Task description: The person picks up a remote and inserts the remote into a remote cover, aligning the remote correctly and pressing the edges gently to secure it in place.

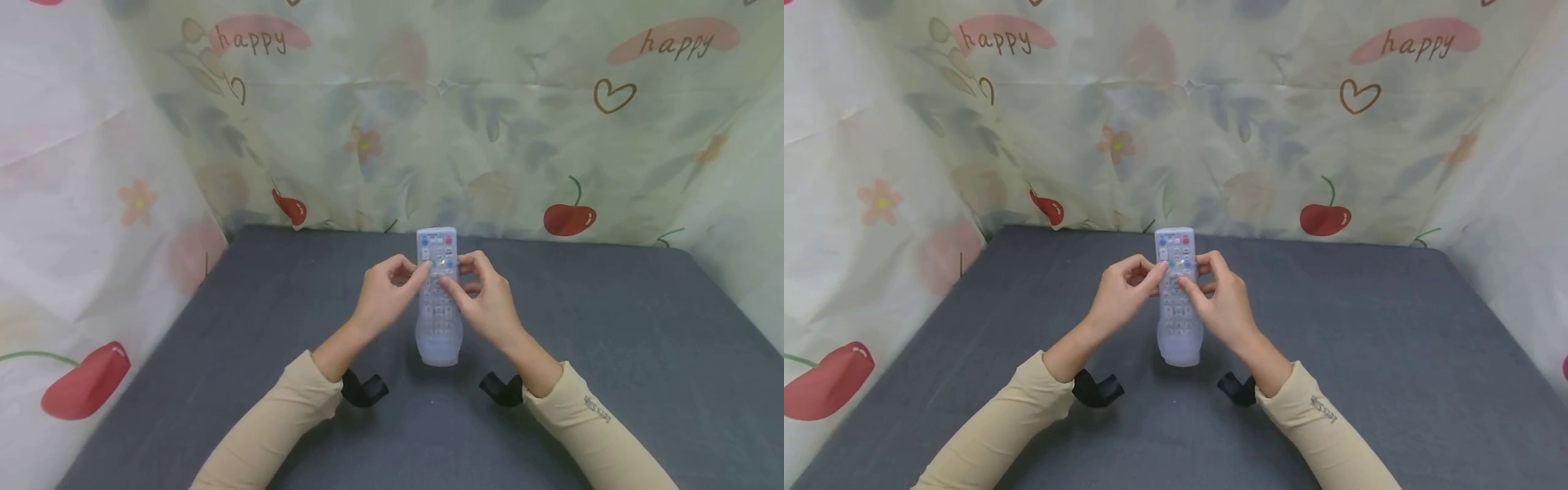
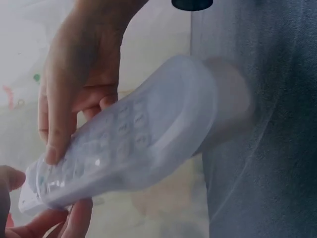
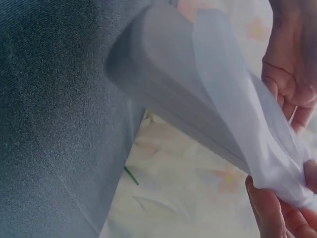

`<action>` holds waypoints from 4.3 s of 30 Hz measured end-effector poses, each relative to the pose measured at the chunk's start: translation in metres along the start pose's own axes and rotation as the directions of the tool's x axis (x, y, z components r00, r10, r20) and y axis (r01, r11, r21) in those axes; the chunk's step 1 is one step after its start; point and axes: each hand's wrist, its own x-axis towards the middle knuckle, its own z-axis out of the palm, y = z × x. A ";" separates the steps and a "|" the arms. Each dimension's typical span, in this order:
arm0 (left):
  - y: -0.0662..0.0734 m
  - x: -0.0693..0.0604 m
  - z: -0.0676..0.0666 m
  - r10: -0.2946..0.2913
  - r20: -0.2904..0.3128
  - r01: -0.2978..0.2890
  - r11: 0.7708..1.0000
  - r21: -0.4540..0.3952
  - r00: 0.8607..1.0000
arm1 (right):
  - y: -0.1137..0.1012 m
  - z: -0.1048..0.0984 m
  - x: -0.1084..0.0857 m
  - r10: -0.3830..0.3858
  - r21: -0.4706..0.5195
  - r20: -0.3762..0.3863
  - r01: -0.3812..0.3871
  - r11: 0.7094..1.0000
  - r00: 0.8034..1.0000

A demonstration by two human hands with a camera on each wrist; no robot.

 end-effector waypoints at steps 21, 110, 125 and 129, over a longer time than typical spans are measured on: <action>0.002 0.005 -0.003 0.090 0.049 -0.094 0.991 0.097 0.995 | 0.007 -0.011 -0.003 0.011 0.093 0.240 -0.034 0.995 0.971; 0.013 -0.002 0.017 -0.228 -0.062 0.176 0.873 -0.455 0.972 | -0.011 0.021 -0.011 -0.238 -0.231 0.005 0.233 0.945 0.971; 0.006 -0.001 -0.004 -0.071 -0.038 0.063 0.980 -0.187 0.997 | -0.002 0.001 -0.005 -0.050 0.028 0.057 0.048 0.998 0.997; 0.006 -0.001 -0.007 -0.043 -0.038 0.037 0.988 -0.147 0.998 | -0.002 -0.001 -0.006 -0.055 0.021 0.074 0.054 0.998 0.996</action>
